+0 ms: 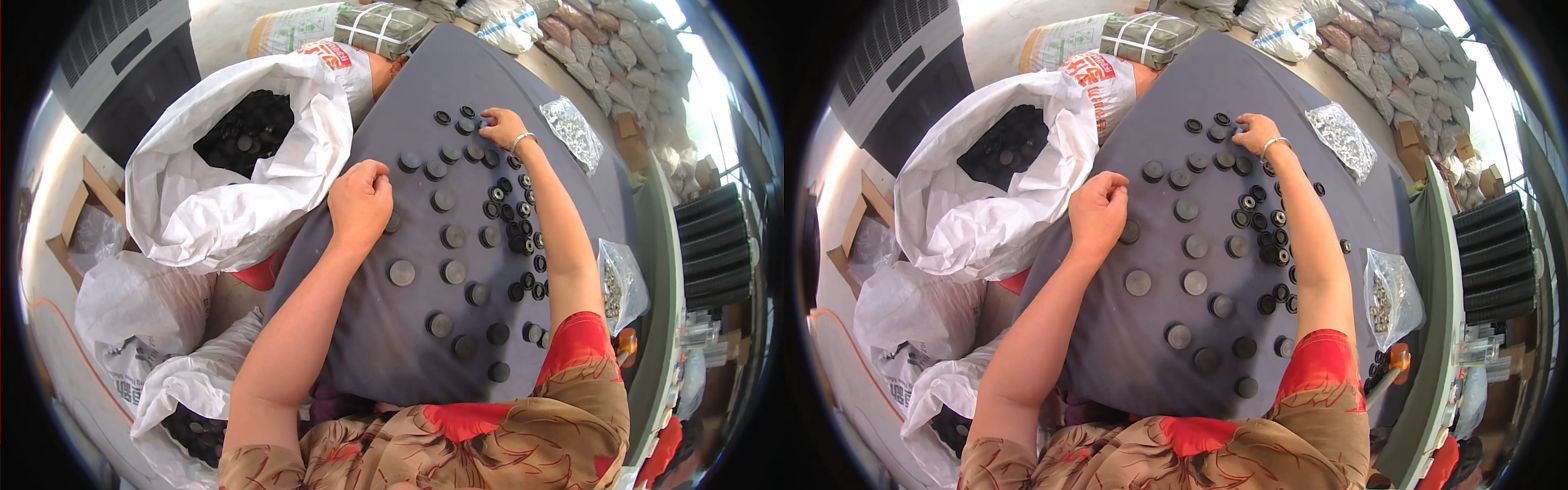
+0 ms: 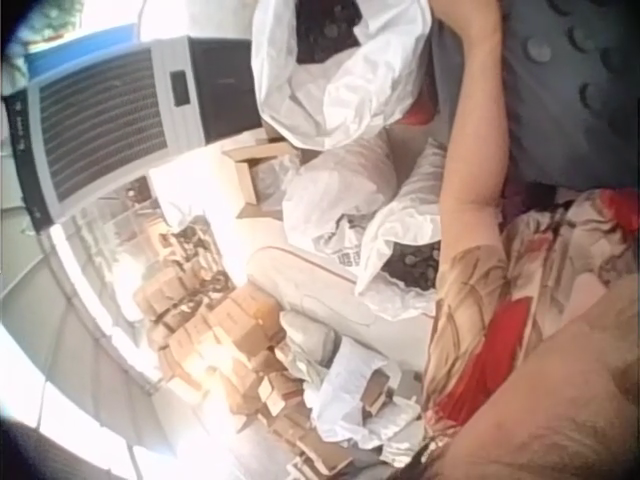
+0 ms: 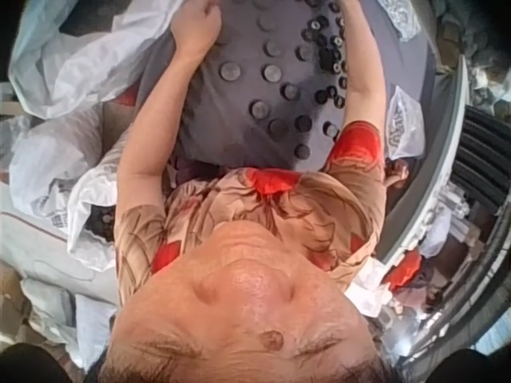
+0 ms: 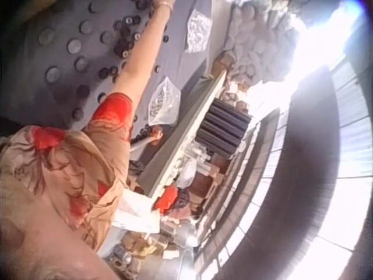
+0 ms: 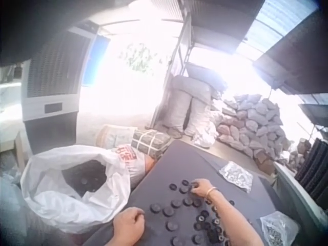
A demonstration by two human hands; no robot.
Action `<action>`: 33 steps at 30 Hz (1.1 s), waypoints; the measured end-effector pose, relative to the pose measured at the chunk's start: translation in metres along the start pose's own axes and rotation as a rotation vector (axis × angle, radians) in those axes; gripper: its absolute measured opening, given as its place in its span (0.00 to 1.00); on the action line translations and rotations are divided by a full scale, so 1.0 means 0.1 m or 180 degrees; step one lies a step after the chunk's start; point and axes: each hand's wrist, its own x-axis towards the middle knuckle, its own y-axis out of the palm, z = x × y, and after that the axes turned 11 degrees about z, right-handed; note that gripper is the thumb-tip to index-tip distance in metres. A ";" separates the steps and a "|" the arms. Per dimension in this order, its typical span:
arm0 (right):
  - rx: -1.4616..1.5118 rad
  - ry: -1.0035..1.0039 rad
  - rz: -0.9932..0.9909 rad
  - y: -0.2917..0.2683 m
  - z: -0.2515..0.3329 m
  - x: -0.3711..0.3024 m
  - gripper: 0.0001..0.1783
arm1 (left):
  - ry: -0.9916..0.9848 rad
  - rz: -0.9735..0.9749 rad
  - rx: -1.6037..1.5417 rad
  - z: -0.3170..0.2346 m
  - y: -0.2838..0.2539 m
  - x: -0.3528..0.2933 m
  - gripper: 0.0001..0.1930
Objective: The person assembles small circular plastic rings by setting metal inserts into them with a hammer.
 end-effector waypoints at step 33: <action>-0.1412 -0.0155 -0.0224 -0.27 0.15 0.22 0.19 | -0.0097 0.0088 -0.0124 -0.01 0.00 0.02 0.04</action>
